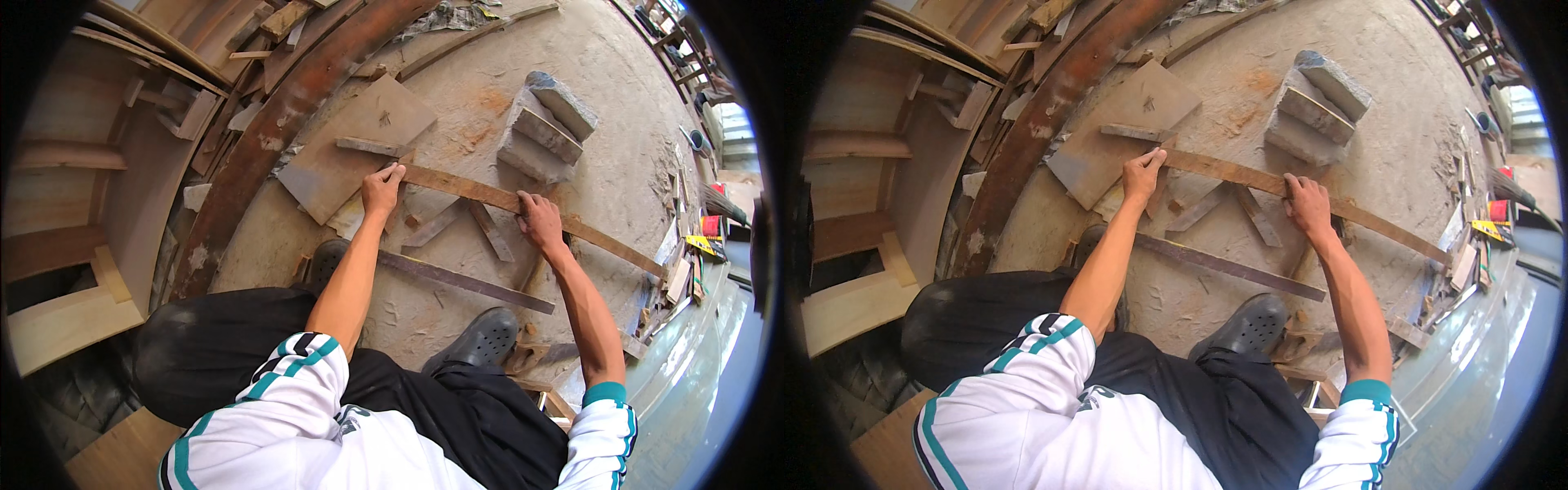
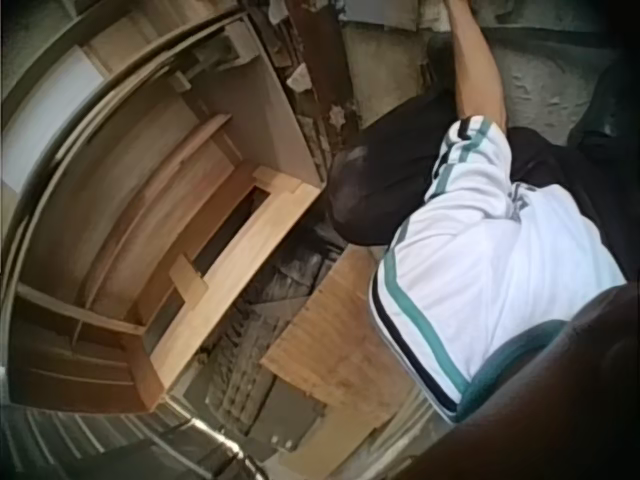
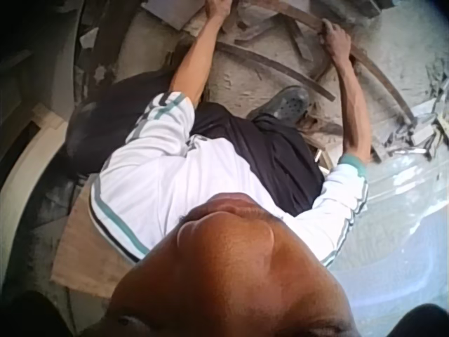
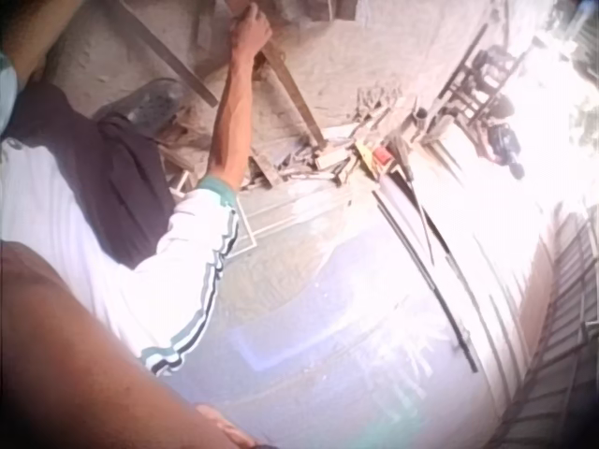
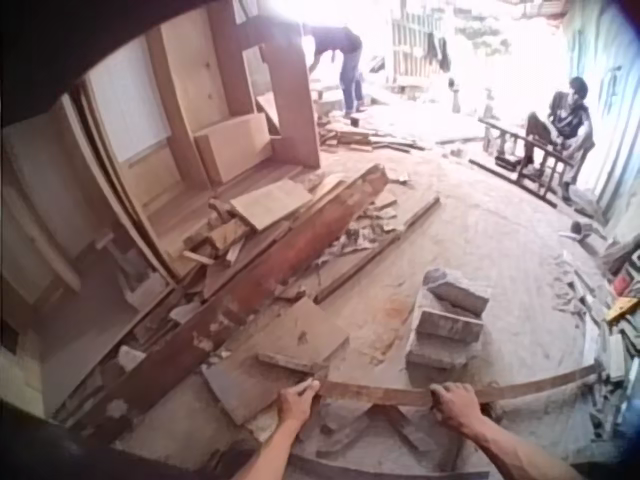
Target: The person sits on the floor and assembles a wooden frame by hand. They align two long wooden strips and secure them together using nails and a hammer.
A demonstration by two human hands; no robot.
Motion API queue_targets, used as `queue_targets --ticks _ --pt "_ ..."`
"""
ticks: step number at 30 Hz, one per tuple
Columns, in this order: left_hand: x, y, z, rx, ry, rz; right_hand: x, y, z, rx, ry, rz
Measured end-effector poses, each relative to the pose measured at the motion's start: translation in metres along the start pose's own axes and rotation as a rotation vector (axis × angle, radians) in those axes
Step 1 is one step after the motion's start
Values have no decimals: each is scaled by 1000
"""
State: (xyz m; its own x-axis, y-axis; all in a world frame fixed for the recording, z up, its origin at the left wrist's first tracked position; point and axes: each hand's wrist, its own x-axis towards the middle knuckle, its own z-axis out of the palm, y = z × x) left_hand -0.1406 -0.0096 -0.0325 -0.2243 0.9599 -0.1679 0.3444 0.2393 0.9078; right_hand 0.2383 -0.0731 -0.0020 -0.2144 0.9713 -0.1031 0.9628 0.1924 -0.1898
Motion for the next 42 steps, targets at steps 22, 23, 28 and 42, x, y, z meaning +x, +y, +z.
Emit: queue_targets --ticks 22,23,28,42 --pt "-24 14 33 288 186 -7 -5 6 -64 -242 -159 155" --pt "-21 17 27 325 155 -23 1 3 -69 -234 -170 161" --pt "-8 24 9 484 -70 -64 22 -18 -69 -245 -229 148" --pt "-22 29 5 644 -136 144 15 -32 -40 -293 -258 -48"
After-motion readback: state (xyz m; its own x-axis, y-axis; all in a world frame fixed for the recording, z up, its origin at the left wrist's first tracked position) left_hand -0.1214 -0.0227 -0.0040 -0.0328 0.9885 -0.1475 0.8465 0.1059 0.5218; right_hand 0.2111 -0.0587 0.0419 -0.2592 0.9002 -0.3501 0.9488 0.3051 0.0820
